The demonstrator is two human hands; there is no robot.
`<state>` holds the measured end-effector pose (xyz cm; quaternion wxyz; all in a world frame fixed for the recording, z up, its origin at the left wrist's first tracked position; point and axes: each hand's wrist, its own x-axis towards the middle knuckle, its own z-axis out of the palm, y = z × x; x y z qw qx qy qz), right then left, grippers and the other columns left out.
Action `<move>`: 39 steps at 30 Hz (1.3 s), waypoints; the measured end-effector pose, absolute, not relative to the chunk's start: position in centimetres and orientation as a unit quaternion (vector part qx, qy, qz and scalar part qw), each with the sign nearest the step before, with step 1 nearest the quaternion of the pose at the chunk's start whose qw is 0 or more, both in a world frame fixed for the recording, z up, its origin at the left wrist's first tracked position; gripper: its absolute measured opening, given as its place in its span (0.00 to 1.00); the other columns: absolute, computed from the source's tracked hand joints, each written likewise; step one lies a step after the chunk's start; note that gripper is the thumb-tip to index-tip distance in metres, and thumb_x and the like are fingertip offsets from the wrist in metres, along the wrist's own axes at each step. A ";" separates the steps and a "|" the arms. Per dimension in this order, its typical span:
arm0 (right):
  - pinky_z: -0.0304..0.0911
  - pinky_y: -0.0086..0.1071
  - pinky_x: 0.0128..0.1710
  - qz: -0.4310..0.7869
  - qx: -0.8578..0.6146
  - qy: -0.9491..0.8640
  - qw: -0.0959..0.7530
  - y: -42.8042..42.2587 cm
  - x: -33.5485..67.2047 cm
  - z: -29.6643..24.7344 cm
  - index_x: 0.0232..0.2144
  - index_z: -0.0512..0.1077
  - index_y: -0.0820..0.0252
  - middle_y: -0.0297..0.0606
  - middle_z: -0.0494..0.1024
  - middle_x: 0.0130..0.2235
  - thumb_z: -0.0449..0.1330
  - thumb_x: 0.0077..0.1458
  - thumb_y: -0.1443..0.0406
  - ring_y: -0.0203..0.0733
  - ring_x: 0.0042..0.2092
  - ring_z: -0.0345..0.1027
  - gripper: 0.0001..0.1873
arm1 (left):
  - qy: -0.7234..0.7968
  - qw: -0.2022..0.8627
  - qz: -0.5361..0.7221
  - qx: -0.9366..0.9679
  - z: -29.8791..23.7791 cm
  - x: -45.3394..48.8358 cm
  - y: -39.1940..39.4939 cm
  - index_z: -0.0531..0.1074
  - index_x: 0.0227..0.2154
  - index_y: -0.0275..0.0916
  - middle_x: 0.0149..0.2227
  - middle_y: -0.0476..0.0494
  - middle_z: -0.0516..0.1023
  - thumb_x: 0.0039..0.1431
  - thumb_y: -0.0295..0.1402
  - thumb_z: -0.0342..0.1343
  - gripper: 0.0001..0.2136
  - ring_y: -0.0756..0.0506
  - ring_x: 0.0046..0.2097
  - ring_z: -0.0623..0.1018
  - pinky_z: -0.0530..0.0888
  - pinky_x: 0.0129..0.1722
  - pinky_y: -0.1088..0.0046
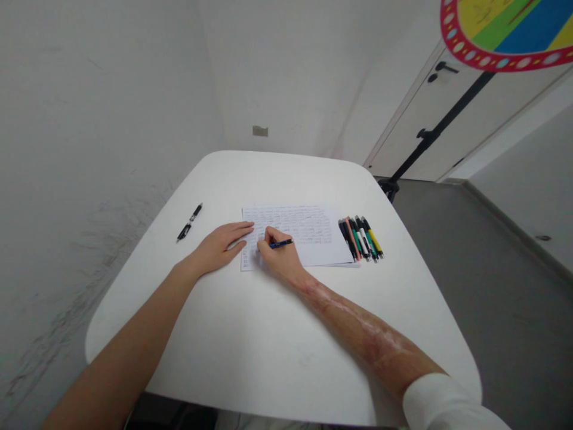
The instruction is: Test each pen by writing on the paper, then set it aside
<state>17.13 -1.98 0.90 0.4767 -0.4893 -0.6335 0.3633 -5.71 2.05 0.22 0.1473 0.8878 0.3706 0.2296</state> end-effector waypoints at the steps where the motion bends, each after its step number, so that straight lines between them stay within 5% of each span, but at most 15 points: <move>1: 0.51 0.36 0.32 0.364 -0.490 -0.631 0.478 -2.0 17.1 0.9 0.22 0.57 0.52 0.26 0.61 0.22 0.57 0.54 0.65 0.37 0.28 0.55 0.13 | 0.370 0.147 0.230 0.888 0.2 -5.7 2.1 0.74 0.67 0.45 0.71 0.42 0.74 0.78 0.41 0.50 0.21 0.38 0.71 0.73 0.69 0.73 0.48; 17: 0.51 0.35 0.31 0.365 -0.491 -0.621 0.490 -2.0 17.3 1.0 0.23 0.59 0.52 0.26 0.61 0.23 0.58 0.55 0.65 0.38 0.28 0.55 0.12 | 0.375 0.137 0.223 0.889 0.3 -5.6 1.7 0.72 0.69 0.45 0.72 0.40 0.73 0.75 0.46 0.56 0.25 0.37 0.72 0.73 0.69 0.73 0.48; 23: 0.62 0.35 0.34 0.437 -0.465 -0.570 0.517 -1.7 17.7 1.3 0.37 0.73 0.53 0.31 0.77 0.30 0.62 0.64 0.53 0.40 0.31 0.68 0.11 | 0.368 0.128 0.214 0.896 0.2 -5.7 1.7 0.73 0.69 0.46 0.72 0.39 0.72 0.73 0.49 0.59 0.26 0.34 0.72 0.72 0.69 0.73 0.46; 27: 0.65 0.36 0.36 0.452 -0.449 -0.604 0.480 -2.5 19.4 2.1 0.36 0.77 0.53 0.31 0.75 0.27 0.64 0.67 0.50 0.41 0.31 0.70 0.15 | 0.353 0.133 0.204 0.903 0.3 -5.9 1.8 0.75 0.68 0.49 0.73 0.40 0.71 0.74 0.47 0.58 0.23 0.34 0.72 0.72 0.69 0.73 0.45; 30: 0.68 0.36 0.35 0.473 -0.433 -0.611 0.465 -3.9 22.1 2.6 0.46 0.80 0.54 0.39 0.84 0.40 0.68 0.63 0.52 0.44 0.37 0.75 0.16 | 0.349 0.132 0.208 0.904 0.4 -5.8 1.8 0.76 0.66 0.49 0.73 0.41 0.71 0.76 0.45 0.56 0.21 0.35 0.72 0.72 0.68 0.73 0.45; 34: 0.69 0.36 0.32 0.502 -0.402 -0.623 0.445 -5.3 26.8 2.2 0.67 0.71 0.50 0.47 0.81 0.62 0.67 0.61 0.55 0.44 0.40 0.76 0.33 | 0.366 0.127 0.214 0.897 0.5 -5.7 1.6 0.80 0.61 0.47 0.71 0.40 0.73 0.75 0.46 0.57 0.19 0.35 0.71 0.73 0.67 0.73 0.43; 39: 0.74 0.42 0.38 0.476 -0.384 -0.626 0.484 -5.8 32.1 1.2 0.70 0.68 0.50 0.51 0.78 0.65 0.63 0.65 0.50 0.45 0.40 0.76 0.35 | 0.380 0.116 0.227 0.889 0.5 -5.6 1.4 0.81 0.58 0.47 0.69 0.40 0.76 0.73 0.47 0.59 0.18 0.35 0.69 0.76 0.68 0.73 0.44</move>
